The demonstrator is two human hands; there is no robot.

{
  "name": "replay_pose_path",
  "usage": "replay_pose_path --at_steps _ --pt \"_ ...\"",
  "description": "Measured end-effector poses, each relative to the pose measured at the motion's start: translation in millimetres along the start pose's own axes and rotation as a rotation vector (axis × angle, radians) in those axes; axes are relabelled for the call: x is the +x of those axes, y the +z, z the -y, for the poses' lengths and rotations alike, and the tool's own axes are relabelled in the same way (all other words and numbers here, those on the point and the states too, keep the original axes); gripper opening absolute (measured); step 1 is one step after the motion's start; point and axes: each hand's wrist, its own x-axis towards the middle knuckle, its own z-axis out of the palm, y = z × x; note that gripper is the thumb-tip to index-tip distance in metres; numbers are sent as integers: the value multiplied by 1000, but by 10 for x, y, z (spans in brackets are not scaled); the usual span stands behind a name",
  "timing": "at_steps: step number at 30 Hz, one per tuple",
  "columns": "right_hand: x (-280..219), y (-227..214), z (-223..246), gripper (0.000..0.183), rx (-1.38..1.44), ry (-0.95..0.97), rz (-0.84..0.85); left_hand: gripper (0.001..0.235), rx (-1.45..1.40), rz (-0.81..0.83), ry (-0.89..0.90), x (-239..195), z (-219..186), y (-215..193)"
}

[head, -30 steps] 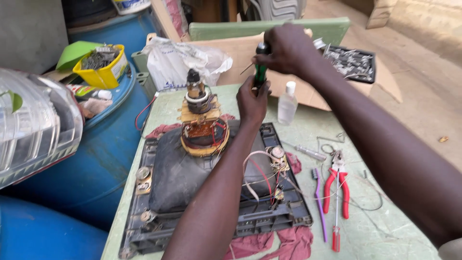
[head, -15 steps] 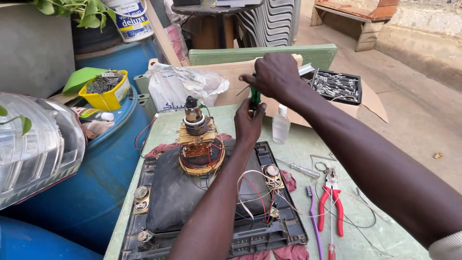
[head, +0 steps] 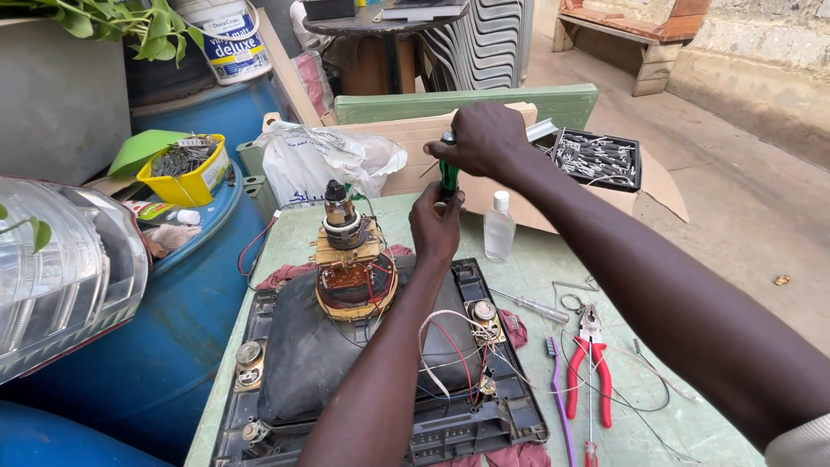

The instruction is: Using a screwdriver to disassemble or repair the internal components of a CRT monitor.

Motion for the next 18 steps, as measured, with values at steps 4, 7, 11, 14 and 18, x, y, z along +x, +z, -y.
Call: replay_pose_path --at_steps 4,7,11,14,18 --pt "-120 -237 -14 52 574 -71 369 19 23 -45 -40 0 -21 24" --pt "-73 -249 -77 28 363 -127 298 17 2 -15 -28 54 134 20" --pt "-8 62 -59 46 -62 51 31 24 -13 17 -46 89 170 79" --pt "-28 -25 -25 53 -81 53 -27 19 16 7 -24 27 25 36" --pt "0 -110 21 41 260 -99 178 19 16 -47 -23 28 86 16"
